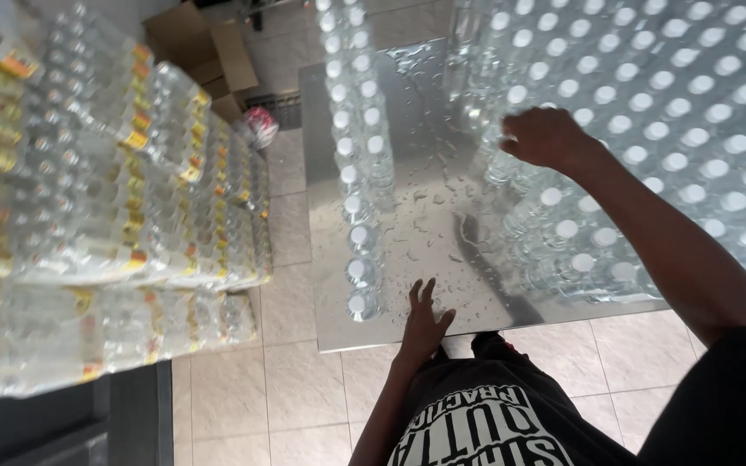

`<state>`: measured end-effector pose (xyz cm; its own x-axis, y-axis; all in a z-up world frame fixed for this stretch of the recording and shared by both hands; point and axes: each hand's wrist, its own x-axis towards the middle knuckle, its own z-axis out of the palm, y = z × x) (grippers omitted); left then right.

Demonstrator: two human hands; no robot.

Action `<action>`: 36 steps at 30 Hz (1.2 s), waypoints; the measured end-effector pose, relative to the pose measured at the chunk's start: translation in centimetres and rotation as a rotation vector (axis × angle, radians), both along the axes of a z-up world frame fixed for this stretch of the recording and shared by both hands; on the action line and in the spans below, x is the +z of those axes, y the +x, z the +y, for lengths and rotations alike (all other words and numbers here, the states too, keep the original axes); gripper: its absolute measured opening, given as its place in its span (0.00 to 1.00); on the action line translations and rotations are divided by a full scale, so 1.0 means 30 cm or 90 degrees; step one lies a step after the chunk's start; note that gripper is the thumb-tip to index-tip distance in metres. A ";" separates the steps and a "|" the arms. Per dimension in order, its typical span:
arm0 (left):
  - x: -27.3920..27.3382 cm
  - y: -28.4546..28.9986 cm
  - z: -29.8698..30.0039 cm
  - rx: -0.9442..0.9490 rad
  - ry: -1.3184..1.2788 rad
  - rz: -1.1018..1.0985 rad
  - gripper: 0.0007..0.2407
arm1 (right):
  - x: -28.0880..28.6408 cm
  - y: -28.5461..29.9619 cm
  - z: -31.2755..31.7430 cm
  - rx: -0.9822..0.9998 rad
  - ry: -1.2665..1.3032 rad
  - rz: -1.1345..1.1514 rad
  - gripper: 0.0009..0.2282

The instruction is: Manually tightening caps on water bottles and arranging them into a large organized grid on a metal table.

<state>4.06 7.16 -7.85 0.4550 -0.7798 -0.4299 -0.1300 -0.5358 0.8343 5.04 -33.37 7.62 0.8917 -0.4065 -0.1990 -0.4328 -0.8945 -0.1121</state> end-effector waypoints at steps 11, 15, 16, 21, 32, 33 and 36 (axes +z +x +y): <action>0.055 -0.046 -0.176 -0.076 -0.039 -0.013 0.32 | -0.233 -0.352 0.161 -0.140 -0.005 0.094 0.22; 0.069 -0.055 -0.226 -0.049 -0.121 -0.046 0.31 | -0.142 -0.324 0.228 -0.104 0.092 0.029 0.20; 0.104 -0.048 -0.235 -0.035 -0.146 -0.057 0.34 | -0.110 -0.321 0.257 -0.090 0.128 0.024 0.19; 0.275 -0.012 -0.269 0.006 -0.206 -0.099 0.48 | 0.260 -0.340 0.411 -0.039 0.227 0.019 0.15; 0.089 -0.029 -0.300 0.216 -0.077 0.323 0.29 | 0.234 -0.502 0.294 -0.234 0.479 -0.268 0.22; 0.046 -0.028 -0.298 0.218 -0.071 0.325 0.29 | 0.244 -0.535 0.288 -0.236 0.484 -0.264 0.22; -0.032 -0.023 -0.299 0.308 -0.094 0.377 0.31 | 0.252 -0.622 0.257 -0.266 0.471 -0.238 0.20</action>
<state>3.36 -1.81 -8.80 0.4864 -0.6214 -0.6143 0.5790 -0.2974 0.7592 -13.62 -25.67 15.18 0.7595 -0.5943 -0.2646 -0.5245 -0.3189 -0.7894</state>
